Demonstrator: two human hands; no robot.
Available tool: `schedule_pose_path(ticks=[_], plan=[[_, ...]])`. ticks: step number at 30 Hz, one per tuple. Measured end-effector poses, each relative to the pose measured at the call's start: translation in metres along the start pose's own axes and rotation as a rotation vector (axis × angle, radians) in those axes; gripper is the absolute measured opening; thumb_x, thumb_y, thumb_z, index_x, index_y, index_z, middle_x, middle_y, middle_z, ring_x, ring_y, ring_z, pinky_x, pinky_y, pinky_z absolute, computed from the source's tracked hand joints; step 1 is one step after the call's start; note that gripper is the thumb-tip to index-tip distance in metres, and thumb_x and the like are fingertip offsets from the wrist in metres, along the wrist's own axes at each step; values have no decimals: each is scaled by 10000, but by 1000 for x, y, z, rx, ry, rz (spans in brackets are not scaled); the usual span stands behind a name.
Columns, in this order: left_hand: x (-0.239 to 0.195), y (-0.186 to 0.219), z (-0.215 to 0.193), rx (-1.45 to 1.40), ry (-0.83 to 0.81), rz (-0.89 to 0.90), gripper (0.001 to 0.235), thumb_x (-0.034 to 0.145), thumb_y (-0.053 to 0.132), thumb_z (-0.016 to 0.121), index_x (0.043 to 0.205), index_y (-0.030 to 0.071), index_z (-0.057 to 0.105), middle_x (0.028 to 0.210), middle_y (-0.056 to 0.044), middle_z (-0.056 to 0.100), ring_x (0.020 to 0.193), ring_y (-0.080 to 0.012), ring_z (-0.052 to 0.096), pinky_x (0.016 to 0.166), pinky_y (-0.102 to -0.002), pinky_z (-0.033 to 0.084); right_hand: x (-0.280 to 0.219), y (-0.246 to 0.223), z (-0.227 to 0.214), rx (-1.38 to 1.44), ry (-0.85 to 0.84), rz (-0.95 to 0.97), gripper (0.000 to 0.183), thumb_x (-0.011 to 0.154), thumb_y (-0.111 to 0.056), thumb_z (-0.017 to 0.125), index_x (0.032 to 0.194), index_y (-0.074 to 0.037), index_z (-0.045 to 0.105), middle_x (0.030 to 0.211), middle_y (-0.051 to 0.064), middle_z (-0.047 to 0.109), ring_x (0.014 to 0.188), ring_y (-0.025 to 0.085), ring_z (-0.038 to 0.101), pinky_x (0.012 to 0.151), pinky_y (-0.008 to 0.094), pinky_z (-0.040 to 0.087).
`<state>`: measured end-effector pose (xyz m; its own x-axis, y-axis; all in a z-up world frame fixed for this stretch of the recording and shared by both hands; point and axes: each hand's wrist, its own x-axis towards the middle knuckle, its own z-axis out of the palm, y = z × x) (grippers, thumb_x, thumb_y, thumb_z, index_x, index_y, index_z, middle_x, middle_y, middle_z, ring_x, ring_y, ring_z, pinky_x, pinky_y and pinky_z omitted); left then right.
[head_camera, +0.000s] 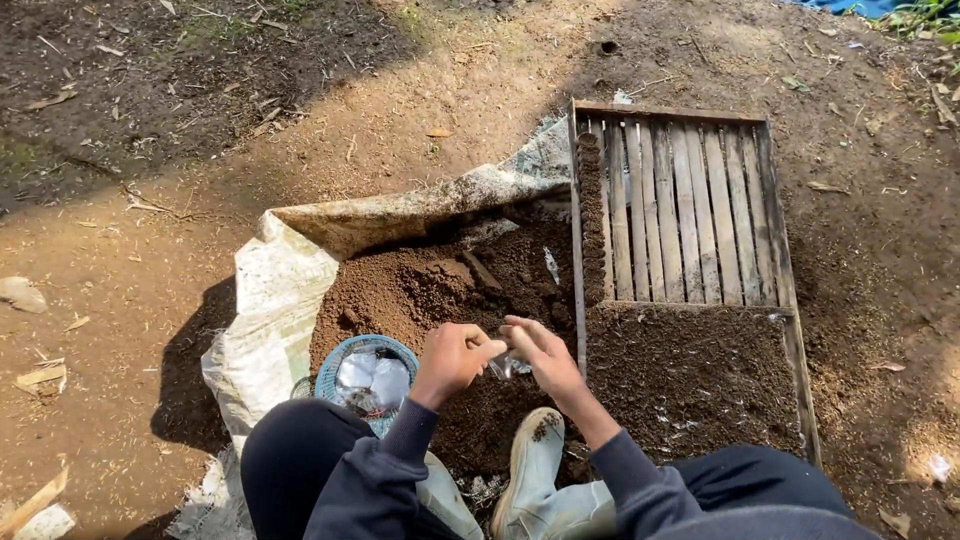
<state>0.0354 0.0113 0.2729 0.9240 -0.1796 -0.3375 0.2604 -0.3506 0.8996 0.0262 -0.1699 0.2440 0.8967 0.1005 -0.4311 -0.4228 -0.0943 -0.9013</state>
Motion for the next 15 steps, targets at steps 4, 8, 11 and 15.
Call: schedule_pose_path(ticks=[4, 8, 11, 15], plan=[[-3, -3, 3, -76, -120, -14, 170, 834, 144, 781, 817, -25, 765, 598, -134, 691, 538, -160, 630, 592, -275, 512, -28, -18, -7, 88, -86, 73, 487, 1009, -140, 627, 1477, -23, 555, 1263, 218, 720, 1132, 280, 680, 1000, 424, 548], [4, -6, 6, -64, -149, -21, 204, 850, 167, 739, 826, -34, 764, 628, -139, 670, 542, -172, 634, 581, -313, 497, -22, -11, -18, 132, -87, 79, 355, 940, -47, 713, 1287, 27, 701, 1042, 118, 755, 939, 156, 649, 879, 345, 557], [10, -6, 15, -85, -125, -121, 225, 878, 218, 722, 890, -3, 761, 655, -118, 663, 573, -160, 641, 581, -294, 508, -16, -9, -18, 125, -35, 75, 290, 930, -68, 741, 1204, 24, 757, 984, 126, 775, 861, 142, 627, 785, 301, 542], [13, -11, 28, -248, -63, -253, 315, 857, 214, 754, 1043, -29, 679, 844, -197, 703, 770, -234, 752, 654, -307, 628, 5, 20, -11, 166, 142, 34, 213, 956, -82, 711, 1145, 0, 764, 852, 107, 767, 770, 108, 660, 649, 210, 516]])
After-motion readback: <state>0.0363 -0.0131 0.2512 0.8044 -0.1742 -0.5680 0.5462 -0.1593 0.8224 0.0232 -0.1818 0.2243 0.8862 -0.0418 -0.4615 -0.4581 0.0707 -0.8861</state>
